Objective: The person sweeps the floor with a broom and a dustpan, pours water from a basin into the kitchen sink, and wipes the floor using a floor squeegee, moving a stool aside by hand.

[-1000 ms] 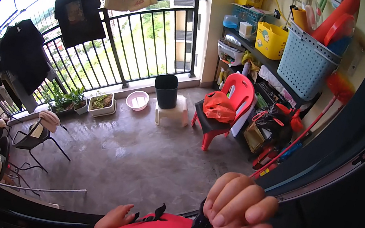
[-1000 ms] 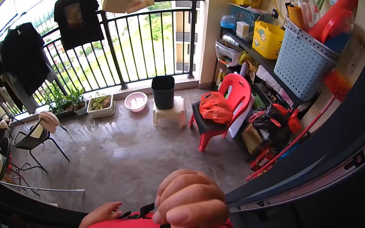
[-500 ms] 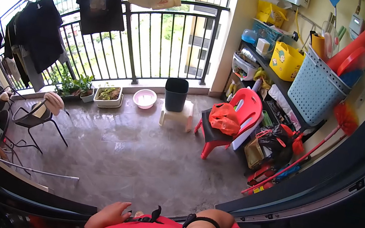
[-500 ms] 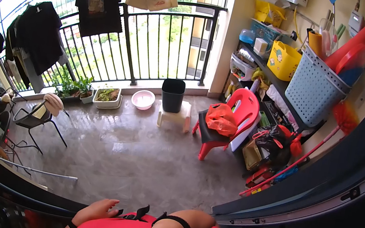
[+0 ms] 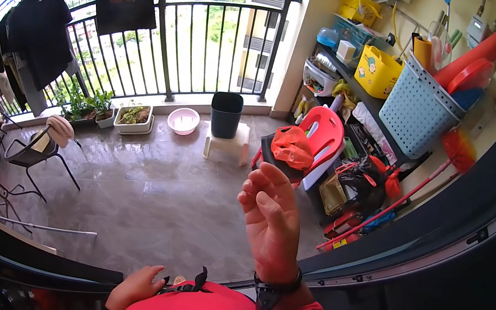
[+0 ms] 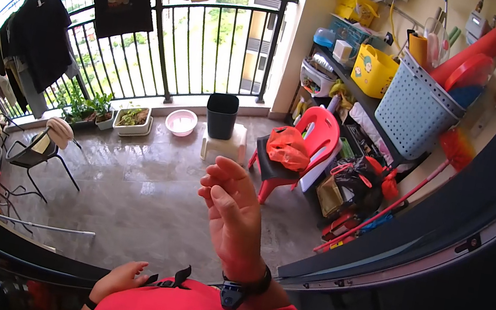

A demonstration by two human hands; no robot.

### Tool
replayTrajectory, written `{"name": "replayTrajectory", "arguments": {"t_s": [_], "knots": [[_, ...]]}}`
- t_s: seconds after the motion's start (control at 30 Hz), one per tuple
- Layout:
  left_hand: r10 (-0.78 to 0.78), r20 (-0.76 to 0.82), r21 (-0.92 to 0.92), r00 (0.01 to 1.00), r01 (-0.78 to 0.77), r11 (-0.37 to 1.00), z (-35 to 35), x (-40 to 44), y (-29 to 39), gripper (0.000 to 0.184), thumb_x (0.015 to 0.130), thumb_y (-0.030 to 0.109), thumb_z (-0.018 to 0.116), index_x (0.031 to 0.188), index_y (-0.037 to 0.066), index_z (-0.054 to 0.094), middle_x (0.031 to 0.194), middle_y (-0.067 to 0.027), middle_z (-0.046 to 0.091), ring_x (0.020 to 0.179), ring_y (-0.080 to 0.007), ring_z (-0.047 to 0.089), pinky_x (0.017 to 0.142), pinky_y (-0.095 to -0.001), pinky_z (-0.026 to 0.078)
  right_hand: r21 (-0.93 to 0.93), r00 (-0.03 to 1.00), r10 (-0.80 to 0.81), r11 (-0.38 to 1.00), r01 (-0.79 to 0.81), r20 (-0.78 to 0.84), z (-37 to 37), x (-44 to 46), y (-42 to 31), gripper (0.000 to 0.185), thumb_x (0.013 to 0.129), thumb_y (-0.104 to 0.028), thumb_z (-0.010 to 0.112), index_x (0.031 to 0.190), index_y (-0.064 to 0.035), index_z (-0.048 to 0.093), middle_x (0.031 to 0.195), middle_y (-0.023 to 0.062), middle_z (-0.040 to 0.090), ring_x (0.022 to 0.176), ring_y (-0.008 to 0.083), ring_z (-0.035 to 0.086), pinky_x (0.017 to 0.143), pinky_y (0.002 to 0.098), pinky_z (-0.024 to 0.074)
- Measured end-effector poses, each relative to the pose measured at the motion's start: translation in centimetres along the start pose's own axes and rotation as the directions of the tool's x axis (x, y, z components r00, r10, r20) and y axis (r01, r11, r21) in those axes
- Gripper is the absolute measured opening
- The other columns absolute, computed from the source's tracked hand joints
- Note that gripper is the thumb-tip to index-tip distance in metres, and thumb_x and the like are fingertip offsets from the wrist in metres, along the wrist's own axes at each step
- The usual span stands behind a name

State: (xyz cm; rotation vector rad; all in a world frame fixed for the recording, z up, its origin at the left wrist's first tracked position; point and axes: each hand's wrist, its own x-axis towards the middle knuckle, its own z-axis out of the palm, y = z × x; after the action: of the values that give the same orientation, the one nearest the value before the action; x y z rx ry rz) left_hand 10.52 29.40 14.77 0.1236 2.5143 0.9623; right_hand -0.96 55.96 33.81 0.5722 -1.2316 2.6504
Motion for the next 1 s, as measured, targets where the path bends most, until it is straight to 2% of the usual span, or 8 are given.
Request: {"name": "replayTrajectory", "arguments": {"t_s": [0.07, 0.1, 0.43, 0.63, 0.73, 0.9, 1.0], "knots": [[-0.015, -0.008, -0.01, 1.0, 0.015, 1.0, -0.1, -0.3, 0.1, 0.045, 0.083, 0.026, 0.055, 0.118, -0.001, 0.048, 0.104, -0.0226, 0.056, 0.099, -0.0363, 0.052, 0.084, -0.0394, 0.042, 0.253, 0.98, 0.197, 0.95, -0.184, -0.027, -1.6, 0.3, 0.9, 0.04, 0.083, -0.001, 0.05, 0.122, -0.0042, 0.043, 0.107, 0.0054, 0.051, 0.094, 0.0132, 0.05, 0.083, 0.0274, 0.0425], [-0.014, -0.019, 0.003, 1.0, 0.014, 1.0, -0.1, -0.3, 0.2, 0.044, 0.083, 0.026, 0.055, 0.117, -0.001, 0.048, 0.104, -0.0225, 0.056, 0.099, -0.0363, 0.052, 0.084, -0.0393, 0.043, 0.262, 0.979, 0.198, 0.948, -0.18, -0.042, -1.9, 0.3, 1.0, 0.042, 0.081, 0.003, 0.05, 0.122, -0.0044, 0.043, 0.103, 0.0042, 0.051, 0.09, 0.0124, 0.05, 0.081, 0.0263, 0.0427], [0.002, -0.012, 0.015, 1.0, -0.002, 1.0, 0.2, -0.2, 0.4, 0.044, 0.082, 0.025, 0.056, 0.117, 0.0, 0.048, 0.105, -0.0231, 0.056, 0.1, -0.0366, 0.052, 0.085, -0.0393, 0.043, 0.215, 0.977, 0.211, 0.955, -0.205, -0.007, -3.0, -0.4, 0.9, 0.045, 0.077, 0.006, 0.051, 0.121, -0.0051, 0.044, 0.094, 0.0022, 0.047, 0.084, 0.0112, 0.048, 0.079, 0.0241, 0.0415], [-0.033, 0.006, 0.023, 0.999, 0.032, 0.999, -0.1, -0.3, 0.9, 0.045, 0.082, 0.025, 0.055, 0.118, 0.0, 0.048, 0.104, -0.0229, 0.056, 0.099, -0.0361, 0.052, 0.084, -0.0392, 0.042, 0.146, 0.971, 0.232, 0.96, -0.238, 0.053, -3.3, -0.8, 1.0, 0.042, 0.076, 0.01, 0.047, 0.115, -0.0071, 0.046, 0.09, 0.0011, 0.044, 0.08, 0.0095, 0.046, 0.072, 0.0237, 0.0405], [-0.035, -0.003, 0.025, 0.999, 0.035, 0.999, -0.1, -0.4, 1.1, 0.045, 0.082, 0.025, 0.055, 0.118, 0.0, 0.047, 0.103, -0.0227, 0.056, 0.099, -0.036, 0.052, 0.084, -0.039, 0.043, 0.156, 0.972, 0.226, 0.96, -0.233, 0.065, -3.5, -1.0, 1.2, 0.038, 0.078, 0.008, 0.05, 0.112, -0.0074, 0.047, 0.09, 0.0011, 0.045, 0.078, 0.0091, 0.046, 0.07, 0.0241, 0.0406], [-0.034, -0.011, 0.035, 0.999, 0.035, 0.999, 0.2, -0.3, 0.2, 0.045, 0.082, 0.026, 0.056, 0.118, 0.0, 0.048, 0.104, -0.0226, 0.056, 0.099, -0.036, 0.052, 0.085, -0.0389, 0.042, 0.143, 0.969, 0.237, 0.959, -0.246, 0.073, -4.1, -1.0, 1.7, 0.029, 0.084, -0.006, 0.057, 0.111, -0.0064, 0.048, 0.092, 0.003, 0.049, 0.077, 0.0102, 0.048, 0.07, 0.0242, 0.041], [-0.039, -0.022, 0.033, 0.999, 0.04, 0.999, 0.2, -0.3, 0.1, 0.045, 0.082, 0.026, 0.056, 0.118, 0.0, 0.047, 0.105, -0.0227, 0.056, 0.1, -0.0361, 0.052, 0.085, -0.039, 0.042, 0.108, 0.957, 0.291, 0.951, -0.291, 0.016, -4.4, -1.2, 1.9, 0.021, 0.087, -0.009, 0.055, 0.107, -0.0046, 0.051, 0.088, 0.0042, 0.051, 0.074, 0.0112, 0.049, 0.068, 0.0248, 0.0419]]}}
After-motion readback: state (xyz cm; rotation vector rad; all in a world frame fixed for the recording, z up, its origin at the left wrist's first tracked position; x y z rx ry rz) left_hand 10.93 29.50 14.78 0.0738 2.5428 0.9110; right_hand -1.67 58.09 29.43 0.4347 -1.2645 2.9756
